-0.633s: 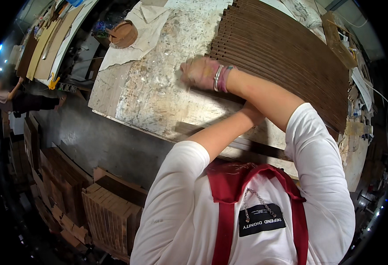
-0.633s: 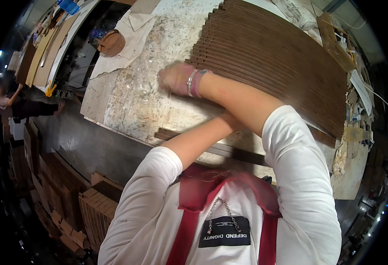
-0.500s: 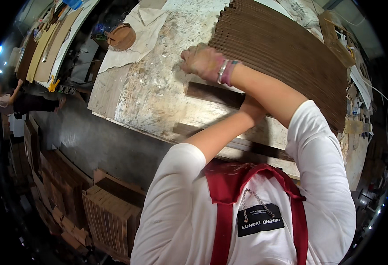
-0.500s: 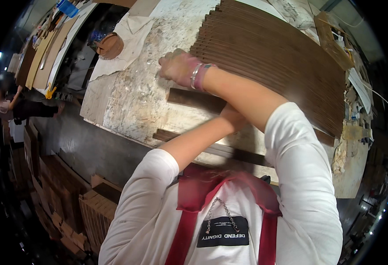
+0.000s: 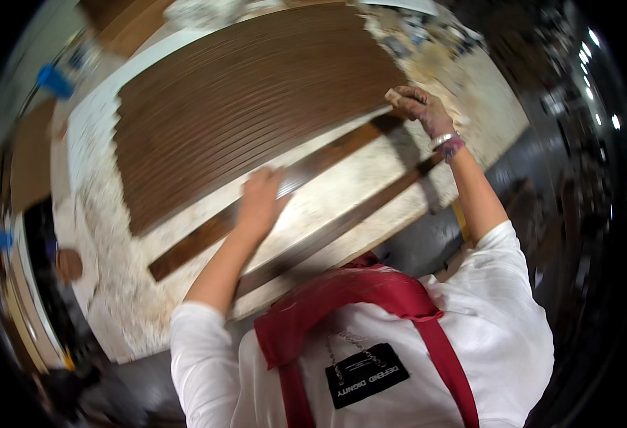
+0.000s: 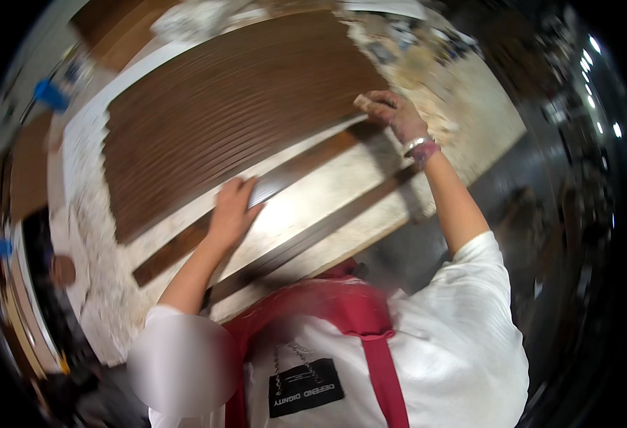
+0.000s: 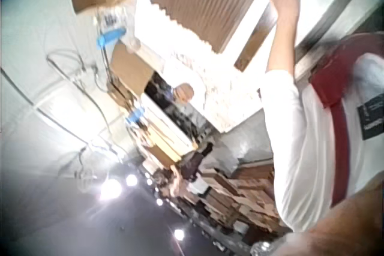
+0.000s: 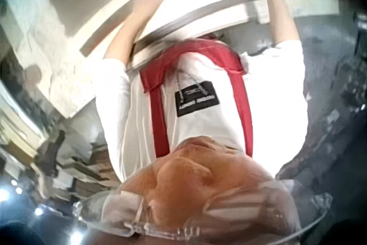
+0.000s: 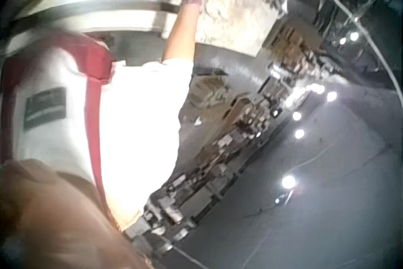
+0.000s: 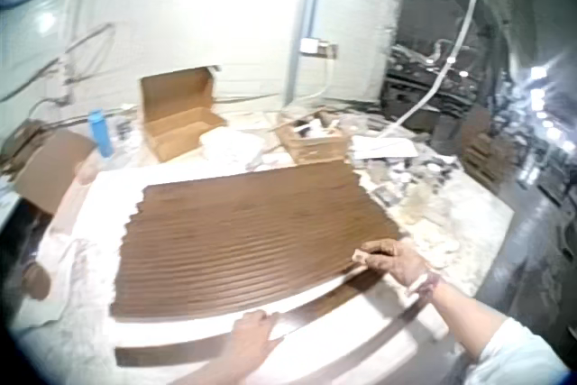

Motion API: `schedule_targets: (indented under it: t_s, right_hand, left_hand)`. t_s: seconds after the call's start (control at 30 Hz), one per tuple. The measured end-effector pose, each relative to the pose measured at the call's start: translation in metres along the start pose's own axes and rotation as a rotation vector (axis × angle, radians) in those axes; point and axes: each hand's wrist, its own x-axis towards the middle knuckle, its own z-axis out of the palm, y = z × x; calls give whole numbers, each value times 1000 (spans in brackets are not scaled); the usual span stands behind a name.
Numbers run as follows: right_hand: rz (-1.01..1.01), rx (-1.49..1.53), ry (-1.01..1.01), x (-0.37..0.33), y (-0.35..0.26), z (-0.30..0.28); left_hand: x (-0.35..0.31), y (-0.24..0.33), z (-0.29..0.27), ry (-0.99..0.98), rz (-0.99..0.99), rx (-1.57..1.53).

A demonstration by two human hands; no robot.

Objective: The person applies a liquid stain from a bottle onto a cloth and wipes it across several wooden slats arranged on a workbench, then stains additional narrow wooden strips one at a time.

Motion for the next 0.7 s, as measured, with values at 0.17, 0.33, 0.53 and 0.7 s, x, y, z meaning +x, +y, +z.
schedule_targets:
  t_s: [0.17,0.33,0.53,0.7]
  right_hand:
    - [179,-602,266,-15,68,-144]
    - [154,-548,230,13,75,-121]
    - [224,-762,113,24,84,-130]
    - [191,-814,24,-2,74,-174]
  left_hand:
    - [3,14,-4,-35,25,46]
    - [3,12,3,-42,6,108]
    - [5,13,4,-50,1,118]
    - [5,16,4,-61,-7,115]
